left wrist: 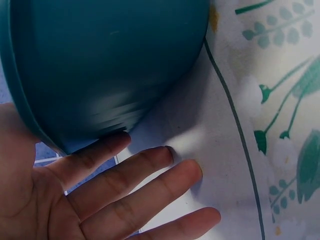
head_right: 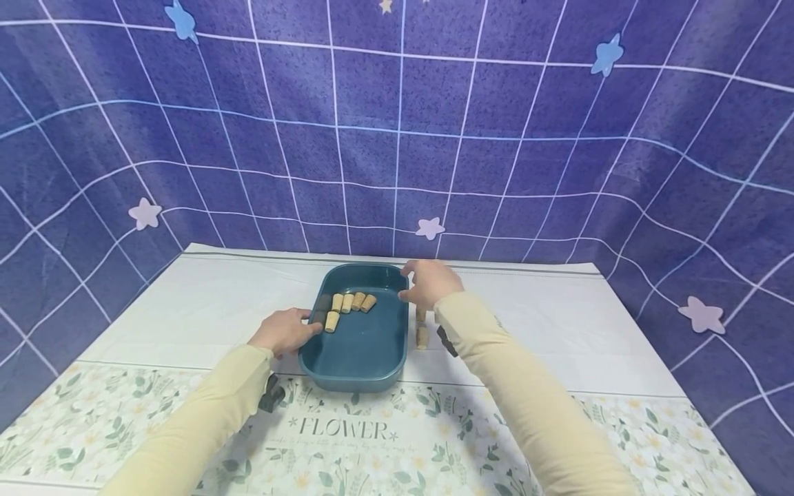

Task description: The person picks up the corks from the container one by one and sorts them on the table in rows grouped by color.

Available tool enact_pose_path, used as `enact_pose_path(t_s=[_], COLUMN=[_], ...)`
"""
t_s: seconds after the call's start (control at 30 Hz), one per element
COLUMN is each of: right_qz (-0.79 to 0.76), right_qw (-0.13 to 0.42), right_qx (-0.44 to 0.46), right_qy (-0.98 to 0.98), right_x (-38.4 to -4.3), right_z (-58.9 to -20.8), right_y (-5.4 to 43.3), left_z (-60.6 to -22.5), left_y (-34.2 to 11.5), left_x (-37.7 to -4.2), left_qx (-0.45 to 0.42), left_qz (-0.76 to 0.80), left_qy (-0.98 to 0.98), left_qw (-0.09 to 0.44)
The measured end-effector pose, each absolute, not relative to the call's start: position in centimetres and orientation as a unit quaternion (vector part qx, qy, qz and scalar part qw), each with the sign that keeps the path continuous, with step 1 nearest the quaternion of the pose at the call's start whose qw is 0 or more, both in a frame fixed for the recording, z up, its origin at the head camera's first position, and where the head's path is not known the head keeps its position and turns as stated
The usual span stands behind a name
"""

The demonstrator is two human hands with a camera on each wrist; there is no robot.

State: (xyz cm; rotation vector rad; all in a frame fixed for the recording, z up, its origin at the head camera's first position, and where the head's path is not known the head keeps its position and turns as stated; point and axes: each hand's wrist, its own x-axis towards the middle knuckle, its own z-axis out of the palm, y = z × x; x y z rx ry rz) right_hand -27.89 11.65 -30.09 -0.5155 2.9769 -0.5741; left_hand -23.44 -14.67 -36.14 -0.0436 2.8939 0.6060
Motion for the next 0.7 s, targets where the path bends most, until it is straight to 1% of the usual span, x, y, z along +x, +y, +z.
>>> enact_pose_path(t_s=[0.37, 0.7], right_qz=[-0.174, -0.166], right_qw=[0.047, 0.044], right_qx=[-0.179, -0.181], right_qy=[0.967, 0.968], right_x=[-27.4, -27.5], right_z=[-29.3, -29.6], right_y=[9.1, 6.8], left_z=[-36.1, -36.2], left_y=[-14.6, -14.6], left_x=[-23.3, -23.6], left_qx=[-0.019, -0.019], left_qz=[0.203, 0.199], left_qy=[0.974, 0.976], left_qw=[0.094, 0.089])
